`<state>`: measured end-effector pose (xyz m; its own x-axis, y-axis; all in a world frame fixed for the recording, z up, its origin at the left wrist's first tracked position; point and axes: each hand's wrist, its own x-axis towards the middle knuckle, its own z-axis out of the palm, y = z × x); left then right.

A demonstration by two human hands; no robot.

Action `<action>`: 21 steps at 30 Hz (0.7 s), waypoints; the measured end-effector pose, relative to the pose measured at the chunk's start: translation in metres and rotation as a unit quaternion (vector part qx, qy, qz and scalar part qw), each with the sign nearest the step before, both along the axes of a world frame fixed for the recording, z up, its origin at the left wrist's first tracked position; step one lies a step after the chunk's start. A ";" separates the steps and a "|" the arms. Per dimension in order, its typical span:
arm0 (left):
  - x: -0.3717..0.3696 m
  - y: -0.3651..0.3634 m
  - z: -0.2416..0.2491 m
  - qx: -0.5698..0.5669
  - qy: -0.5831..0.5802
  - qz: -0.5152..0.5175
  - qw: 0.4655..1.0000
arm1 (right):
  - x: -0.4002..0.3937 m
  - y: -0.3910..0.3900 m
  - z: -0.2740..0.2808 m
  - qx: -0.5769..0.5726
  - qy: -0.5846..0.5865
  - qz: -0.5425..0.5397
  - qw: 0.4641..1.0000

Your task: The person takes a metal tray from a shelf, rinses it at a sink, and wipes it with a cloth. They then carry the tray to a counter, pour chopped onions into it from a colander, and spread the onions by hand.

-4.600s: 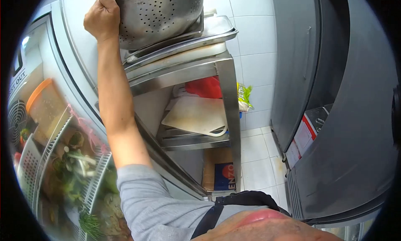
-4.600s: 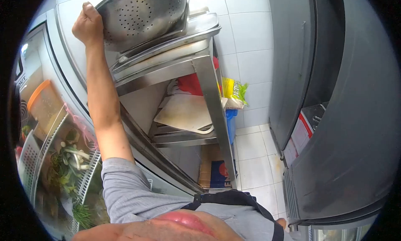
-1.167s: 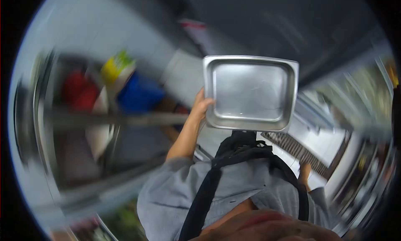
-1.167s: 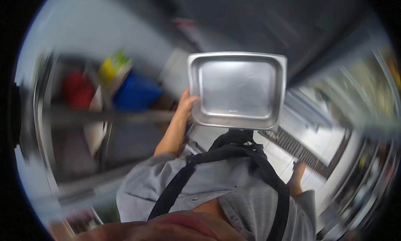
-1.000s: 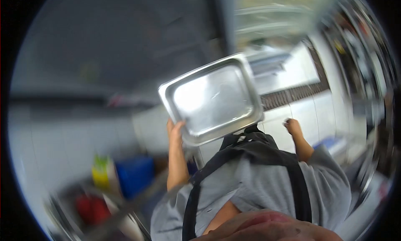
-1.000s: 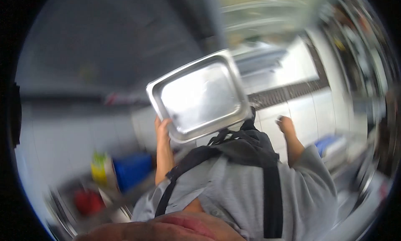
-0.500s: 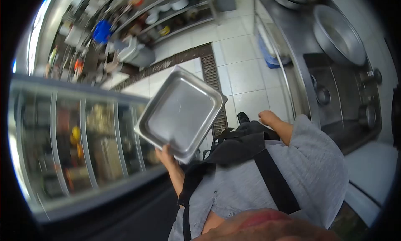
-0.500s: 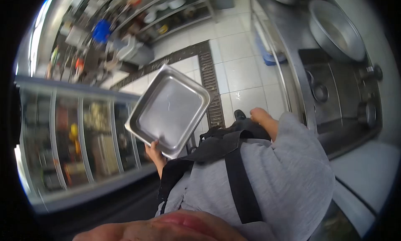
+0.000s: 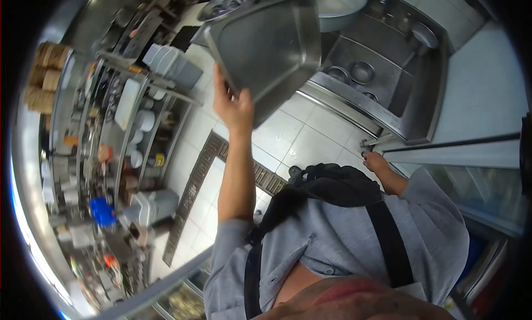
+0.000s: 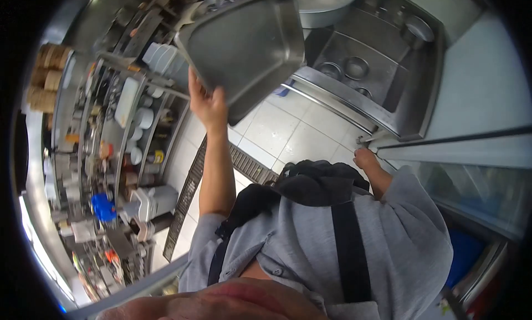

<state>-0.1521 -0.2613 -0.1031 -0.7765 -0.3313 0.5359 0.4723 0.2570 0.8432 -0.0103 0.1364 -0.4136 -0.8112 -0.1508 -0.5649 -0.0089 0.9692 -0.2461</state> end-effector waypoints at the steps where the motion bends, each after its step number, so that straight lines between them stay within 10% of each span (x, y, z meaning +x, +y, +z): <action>1: -0.020 0.011 -0.001 -0.080 0.027 0.017 0.996 | 0.011 -0.001 0.010 0.020 -0.005 -0.042 0.999; 12: -0.144 0.094 -0.038 -0.276 0.225 0.007 0.935 | 0.045 -0.002 0.048 -0.155 0.159 -0.345 0.912; 17: -0.152 0.138 -0.073 -0.108 -0.211 -0.113 0.965 | -0.035 0.046 0.065 -0.242 0.282 -0.433 0.821; 21: -0.173 0.173 -0.150 -0.018 -0.328 -0.126 0.936 | -0.160 0.110 0.129 -0.229 0.397 -0.437 0.774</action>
<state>-0.3253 -0.0882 -0.2533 -0.9935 -0.0840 -0.0772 -0.0954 0.2411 0.9658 -0.1699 0.2465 -0.2848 -0.7801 0.6149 0.1150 0.2758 0.5031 -0.8190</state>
